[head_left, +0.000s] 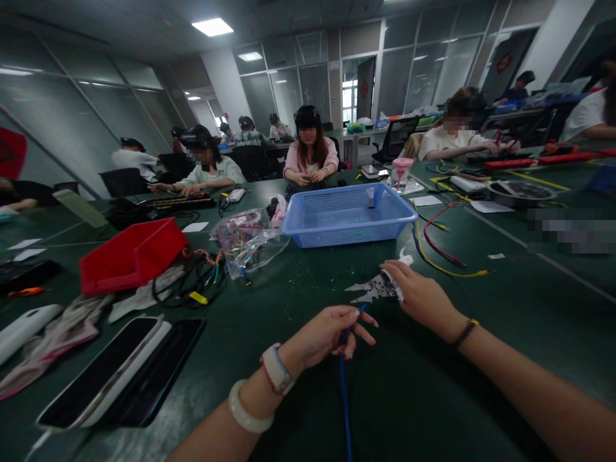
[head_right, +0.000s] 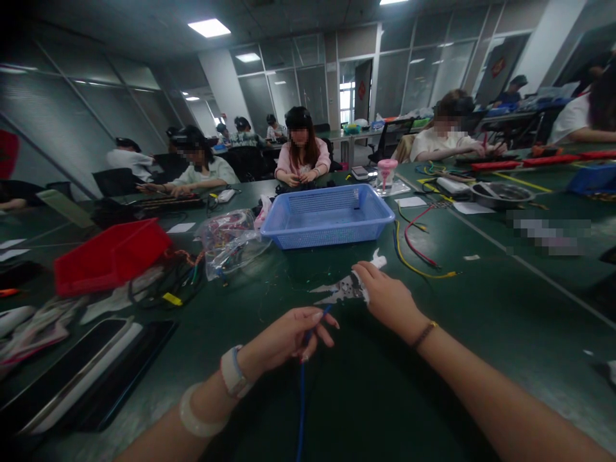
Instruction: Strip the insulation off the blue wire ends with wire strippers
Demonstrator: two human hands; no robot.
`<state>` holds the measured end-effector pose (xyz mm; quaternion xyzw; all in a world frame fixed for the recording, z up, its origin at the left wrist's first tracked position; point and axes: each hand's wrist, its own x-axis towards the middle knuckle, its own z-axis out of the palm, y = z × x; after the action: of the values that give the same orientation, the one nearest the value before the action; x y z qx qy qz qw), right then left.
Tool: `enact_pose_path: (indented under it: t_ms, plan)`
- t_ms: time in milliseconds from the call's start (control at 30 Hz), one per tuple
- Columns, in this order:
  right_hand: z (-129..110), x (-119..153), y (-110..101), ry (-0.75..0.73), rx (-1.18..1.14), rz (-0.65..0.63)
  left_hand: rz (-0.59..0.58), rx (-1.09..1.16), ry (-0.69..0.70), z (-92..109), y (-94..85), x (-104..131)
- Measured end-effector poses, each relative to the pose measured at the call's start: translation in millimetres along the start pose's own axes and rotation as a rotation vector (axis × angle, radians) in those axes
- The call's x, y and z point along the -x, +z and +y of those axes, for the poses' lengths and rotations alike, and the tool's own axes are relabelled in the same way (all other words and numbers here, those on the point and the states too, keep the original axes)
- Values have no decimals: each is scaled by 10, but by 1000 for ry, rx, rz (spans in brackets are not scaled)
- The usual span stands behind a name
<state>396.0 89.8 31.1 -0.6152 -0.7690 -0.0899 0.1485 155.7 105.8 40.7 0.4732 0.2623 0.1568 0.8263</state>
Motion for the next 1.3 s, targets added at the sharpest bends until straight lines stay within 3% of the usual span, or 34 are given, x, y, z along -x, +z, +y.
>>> enact_pose_path:
  t_ms: [133,333,700,1033,1300]
  plan:
    - [-25,-2,-8,-1,42,-4,29,22,-16,-8,-3,5]
    - [-7,-8,-39,-25,161,-2,-54,39,2,-35,-38,0]
    - [-14,-20,-96,-11,198,25,-78,41,-11,-31,-56,-3]
    - [35,-12,1,-61,-99,37,-116,64,-10,-23,-77,1]
    - [109,-12,26,-73,-164,20,-122,58,-7,-1,-83,13]
